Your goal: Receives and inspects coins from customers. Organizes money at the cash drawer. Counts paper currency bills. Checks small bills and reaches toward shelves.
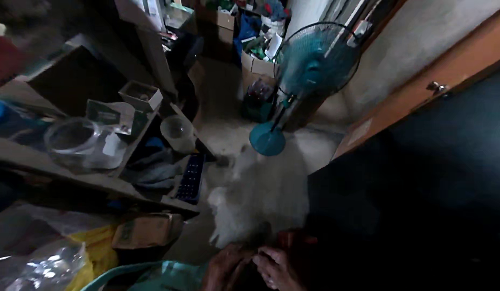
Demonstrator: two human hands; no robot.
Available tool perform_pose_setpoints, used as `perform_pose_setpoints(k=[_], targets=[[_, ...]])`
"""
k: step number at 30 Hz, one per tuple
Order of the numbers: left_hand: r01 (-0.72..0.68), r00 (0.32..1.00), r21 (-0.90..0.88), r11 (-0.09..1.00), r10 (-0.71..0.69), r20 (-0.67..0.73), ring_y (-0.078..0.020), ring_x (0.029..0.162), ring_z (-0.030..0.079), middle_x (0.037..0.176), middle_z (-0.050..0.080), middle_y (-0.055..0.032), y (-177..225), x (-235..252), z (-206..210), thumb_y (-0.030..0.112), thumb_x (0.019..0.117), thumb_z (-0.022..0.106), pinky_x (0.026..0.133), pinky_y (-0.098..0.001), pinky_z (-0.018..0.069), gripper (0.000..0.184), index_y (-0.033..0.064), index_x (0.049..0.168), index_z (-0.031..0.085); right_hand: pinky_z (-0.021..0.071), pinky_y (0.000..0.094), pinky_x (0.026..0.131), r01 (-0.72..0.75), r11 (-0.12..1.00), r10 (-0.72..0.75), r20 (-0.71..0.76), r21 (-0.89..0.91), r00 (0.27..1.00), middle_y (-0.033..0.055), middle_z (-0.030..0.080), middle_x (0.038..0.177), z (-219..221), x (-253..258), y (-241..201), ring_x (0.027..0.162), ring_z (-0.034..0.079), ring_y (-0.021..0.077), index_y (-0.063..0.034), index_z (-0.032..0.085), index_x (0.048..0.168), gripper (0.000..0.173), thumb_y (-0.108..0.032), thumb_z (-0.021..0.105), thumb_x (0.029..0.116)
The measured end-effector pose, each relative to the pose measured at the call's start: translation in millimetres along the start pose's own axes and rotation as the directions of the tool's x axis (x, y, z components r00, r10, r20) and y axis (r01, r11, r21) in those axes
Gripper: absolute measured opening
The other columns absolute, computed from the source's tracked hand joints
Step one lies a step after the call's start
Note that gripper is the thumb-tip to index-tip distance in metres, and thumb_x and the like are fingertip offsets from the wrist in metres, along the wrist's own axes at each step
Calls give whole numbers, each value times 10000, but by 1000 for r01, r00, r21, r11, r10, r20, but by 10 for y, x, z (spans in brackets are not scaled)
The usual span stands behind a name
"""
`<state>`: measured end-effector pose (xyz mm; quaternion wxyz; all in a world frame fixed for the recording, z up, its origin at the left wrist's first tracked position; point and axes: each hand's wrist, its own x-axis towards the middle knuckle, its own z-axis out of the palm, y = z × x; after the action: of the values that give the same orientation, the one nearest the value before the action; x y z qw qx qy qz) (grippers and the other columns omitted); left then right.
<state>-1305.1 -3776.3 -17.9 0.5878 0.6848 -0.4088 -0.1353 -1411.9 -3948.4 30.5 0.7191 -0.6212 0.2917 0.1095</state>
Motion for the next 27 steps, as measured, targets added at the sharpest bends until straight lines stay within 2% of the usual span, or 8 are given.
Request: perform_pose_setpoints(k=[6,9,11,15,17,19,24,27], targets=[[42,997,56,998,-39,-59,-106,1019,688,1097,715,-104,-407,1304,203,190,1010,647,930,-247,570,194,45,1091,746,443,160,487,67,982,-45,123,-178,991,-67,591,704,-929,1189,-677,522,494,-18,-53,691,1128,213,-210,597,1019],[64,983,86,994,-48,-179,-112,989,698,1045,733,-97,-521,1980,220,128,977,675,911,-261,580,142,39,1055,754,573,243,663,200,926,-134,217,-320,967,25,716,868,-1283,1767,-1230,699,647,44,-16,724,1133,244,-199,612,1019],[95,965,188,978,-44,-259,-102,990,700,1047,734,-96,-587,2286,205,146,978,666,902,-240,578,147,54,1039,762,567,228,669,238,911,-126,323,-336,938,15,701,886,-1431,2103,-1547,712,633,33,-31,713,1145,244,-214,599,1032],[181,890,176,968,-85,-448,-92,991,699,1097,727,-115,-732,2897,-1,142,971,673,874,-226,589,198,29,1116,748,510,183,587,376,876,-222,439,-302,871,9,679,819,-1454,2883,-2136,630,571,1,2,710,1127,236,-187,626,1013],[250,844,164,954,-132,-521,-104,955,697,1137,715,-127,-896,3168,-155,176,983,663,830,-255,599,302,6,1232,690,525,185,625,375,880,-248,392,-292,886,13,698,860,-1329,3259,-2481,664,590,-2,18,709,1143,239,-161,629,1006],[313,803,129,941,-190,-565,-121,993,700,1160,712,-126,-1109,3417,-361,209,1002,641,869,-287,600,361,-12,1288,649,517,178,596,431,860,-348,303,-272,887,4,690,852,-1178,3653,-2809,643,581,-10,25,704,1139,225,-130,636,991],[477,729,-5,879,-399,-556,-150,1016,711,1167,716,-133,-1570,4084,-1050,164,995,638,906,-335,597,341,-23,1280,646,545,122,683,780,564,-759,202,-271,619,35,730,933,-877,4540,-3627,735,625,-51,82,684,1156,252,-96,652,981],[407,744,-13,913,-340,-575,-124,970,716,1145,718,-115,-1734,4473,-1429,186,1004,638,854,-304,615,340,-18,1275,651,547,112,711,876,343,-858,266,-339,439,96,742,952,-746,5005,-4147,746,639,-41,113,674,1182,301,-114,662,985]])
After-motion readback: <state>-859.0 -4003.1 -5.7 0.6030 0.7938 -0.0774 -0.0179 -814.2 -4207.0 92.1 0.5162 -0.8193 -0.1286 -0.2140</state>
